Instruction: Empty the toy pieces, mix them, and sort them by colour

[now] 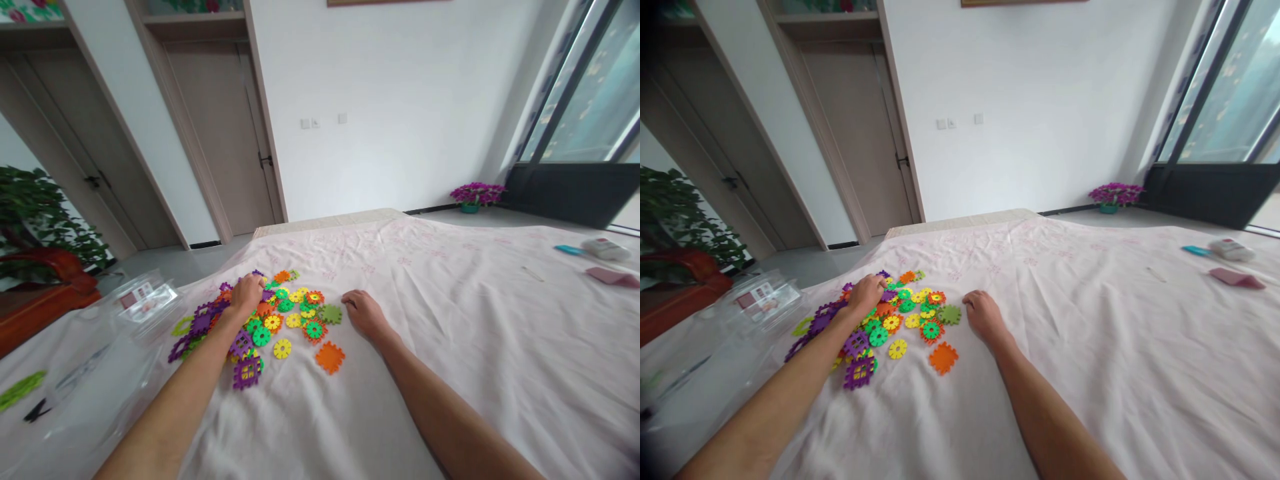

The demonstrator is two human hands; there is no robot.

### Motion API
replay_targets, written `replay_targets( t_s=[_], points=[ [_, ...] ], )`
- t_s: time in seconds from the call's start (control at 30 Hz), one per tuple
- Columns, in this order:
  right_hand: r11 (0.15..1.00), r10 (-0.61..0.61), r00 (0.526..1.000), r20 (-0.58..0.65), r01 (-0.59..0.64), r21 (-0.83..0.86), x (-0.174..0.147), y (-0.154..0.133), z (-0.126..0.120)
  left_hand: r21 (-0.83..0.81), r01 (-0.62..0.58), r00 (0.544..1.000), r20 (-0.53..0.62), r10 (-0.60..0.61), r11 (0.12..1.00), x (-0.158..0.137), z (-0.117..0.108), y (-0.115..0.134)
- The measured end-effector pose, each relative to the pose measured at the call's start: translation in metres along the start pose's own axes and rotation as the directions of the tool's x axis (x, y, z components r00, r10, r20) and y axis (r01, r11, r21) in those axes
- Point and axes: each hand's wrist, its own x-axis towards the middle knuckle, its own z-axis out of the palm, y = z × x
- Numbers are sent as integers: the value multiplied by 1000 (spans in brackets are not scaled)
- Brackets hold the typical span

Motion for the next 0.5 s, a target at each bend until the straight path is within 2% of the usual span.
replay_targets(
  t_s=[0.1, 0.17, 0.33, 0.5],
  points=[
    [1000, 5, 1000, -1, -5, -1, 0, -1, -1, 24, 32, 999, -11, -31, 999, -1, -9, -13],
    [1000, 16, 1000, 2, -16, -3, 0, -1, -1, 34, -10, 1000, 5, 10, 999, -3, -12, -14],
    [999, 33, 999, 13, -33, -2, 1, 0, 0, -2, -222, 964, 148, 220, 975, -2, -4, 7],
    [1000, 27, 1000, 13, -27, 5, 1, 2, 1, -13, -275, 917, 296, 266, 961, 6, 9, 23]
  ],
)
